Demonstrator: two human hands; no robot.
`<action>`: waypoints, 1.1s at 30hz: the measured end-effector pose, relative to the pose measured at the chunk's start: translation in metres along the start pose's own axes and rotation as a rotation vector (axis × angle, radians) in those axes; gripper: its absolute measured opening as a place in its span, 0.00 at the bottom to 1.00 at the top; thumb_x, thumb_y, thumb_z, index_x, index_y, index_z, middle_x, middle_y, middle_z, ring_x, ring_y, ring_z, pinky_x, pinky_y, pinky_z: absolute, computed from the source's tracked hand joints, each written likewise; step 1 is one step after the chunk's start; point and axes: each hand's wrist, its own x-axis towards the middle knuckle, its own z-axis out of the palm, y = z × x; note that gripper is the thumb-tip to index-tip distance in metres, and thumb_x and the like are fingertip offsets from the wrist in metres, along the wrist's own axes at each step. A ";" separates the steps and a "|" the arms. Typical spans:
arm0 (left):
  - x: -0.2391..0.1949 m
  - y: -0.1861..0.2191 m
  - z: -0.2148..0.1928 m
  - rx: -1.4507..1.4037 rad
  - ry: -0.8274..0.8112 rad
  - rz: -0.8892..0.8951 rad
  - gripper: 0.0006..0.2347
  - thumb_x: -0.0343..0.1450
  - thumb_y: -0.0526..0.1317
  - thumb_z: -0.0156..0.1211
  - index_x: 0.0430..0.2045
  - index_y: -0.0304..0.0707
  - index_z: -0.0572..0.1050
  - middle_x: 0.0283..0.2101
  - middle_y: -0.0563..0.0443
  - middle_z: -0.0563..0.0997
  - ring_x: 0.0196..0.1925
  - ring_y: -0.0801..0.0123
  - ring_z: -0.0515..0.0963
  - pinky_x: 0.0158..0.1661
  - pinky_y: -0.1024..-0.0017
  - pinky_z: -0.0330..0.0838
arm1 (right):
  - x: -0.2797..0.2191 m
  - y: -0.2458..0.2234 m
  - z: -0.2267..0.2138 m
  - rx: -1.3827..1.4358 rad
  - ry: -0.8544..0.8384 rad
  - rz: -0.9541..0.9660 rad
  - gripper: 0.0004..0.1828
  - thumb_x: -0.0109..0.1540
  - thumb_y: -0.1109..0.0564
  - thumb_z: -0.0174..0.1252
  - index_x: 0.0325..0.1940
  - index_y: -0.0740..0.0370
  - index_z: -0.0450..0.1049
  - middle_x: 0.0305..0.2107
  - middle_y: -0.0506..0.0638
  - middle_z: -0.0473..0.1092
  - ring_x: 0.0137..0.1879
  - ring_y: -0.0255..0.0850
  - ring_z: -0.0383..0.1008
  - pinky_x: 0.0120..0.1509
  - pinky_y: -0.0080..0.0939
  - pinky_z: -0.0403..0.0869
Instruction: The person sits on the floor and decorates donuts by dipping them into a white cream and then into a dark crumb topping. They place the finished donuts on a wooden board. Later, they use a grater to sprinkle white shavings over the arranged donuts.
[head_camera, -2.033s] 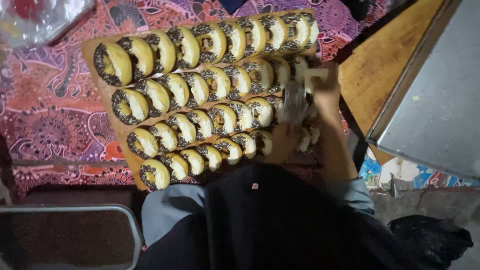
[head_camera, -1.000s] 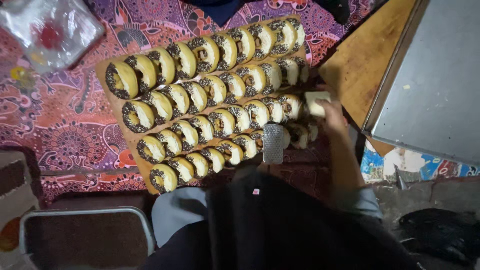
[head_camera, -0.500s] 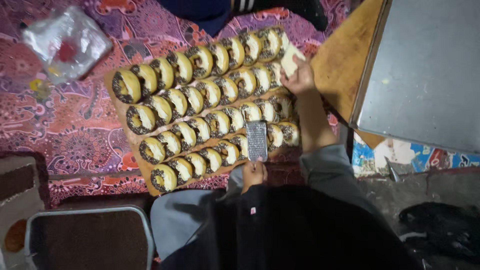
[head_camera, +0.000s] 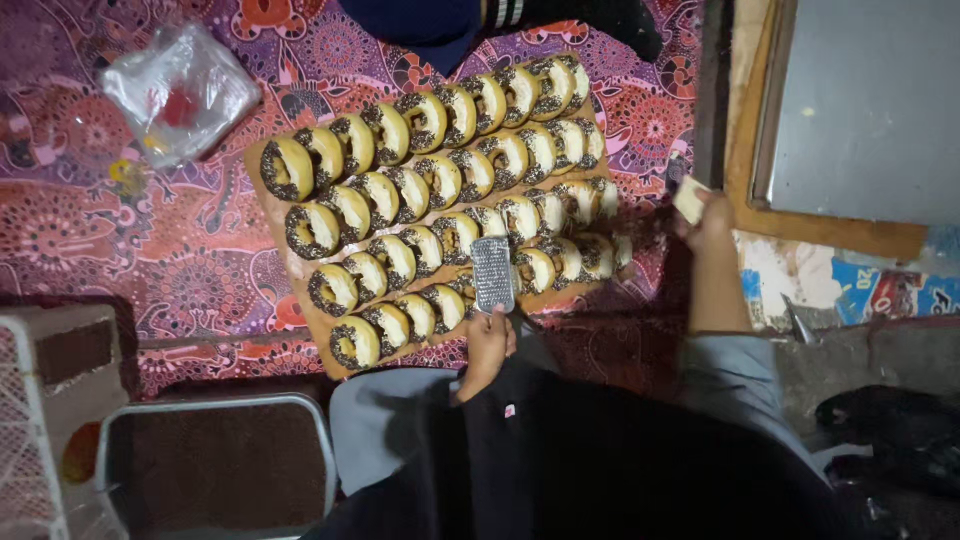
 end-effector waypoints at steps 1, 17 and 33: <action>-0.001 0.003 -0.002 -0.001 -0.034 0.014 0.16 0.80 0.41 0.50 0.20 0.37 0.63 0.15 0.56 0.64 0.12 0.75 0.64 0.13 0.73 0.56 | -0.021 -0.003 -0.022 -0.075 -0.053 -0.053 0.19 0.64 0.53 0.55 0.61 0.49 0.70 0.37 0.48 0.74 0.36 0.41 0.76 0.28 0.40 0.72; 0.032 -0.038 0.076 0.102 -0.215 -0.154 0.15 0.77 0.41 0.46 0.18 0.39 0.67 0.14 0.53 0.68 0.12 0.71 0.66 0.14 0.69 0.61 | -0.247 0.109 -0.139 -0.313 -0.146 -0.119 0.18 0.63 0.56 0.57 0.58 0.53 0.72 0.41 0.44 0.75 0.37 0.32 0.73 0.30 0.31 0.71; 0.224 -0.076 0.245 0.162 -0.003 0.083 0.15 0.79 0.40 0.46 0.20 0.35 0.66 0.15 0.48 0.72 0.13 0.68 0.72 0.15 0.68 0.66 | 0.091 0.024 0.092 -1.650 -0.358 -1.124 0.11 0.73 0.48 0.54 0.53 0.56 0.66 0.54 0.65 0.71 0.50 0.61 0.77 0.55 0.59 0.75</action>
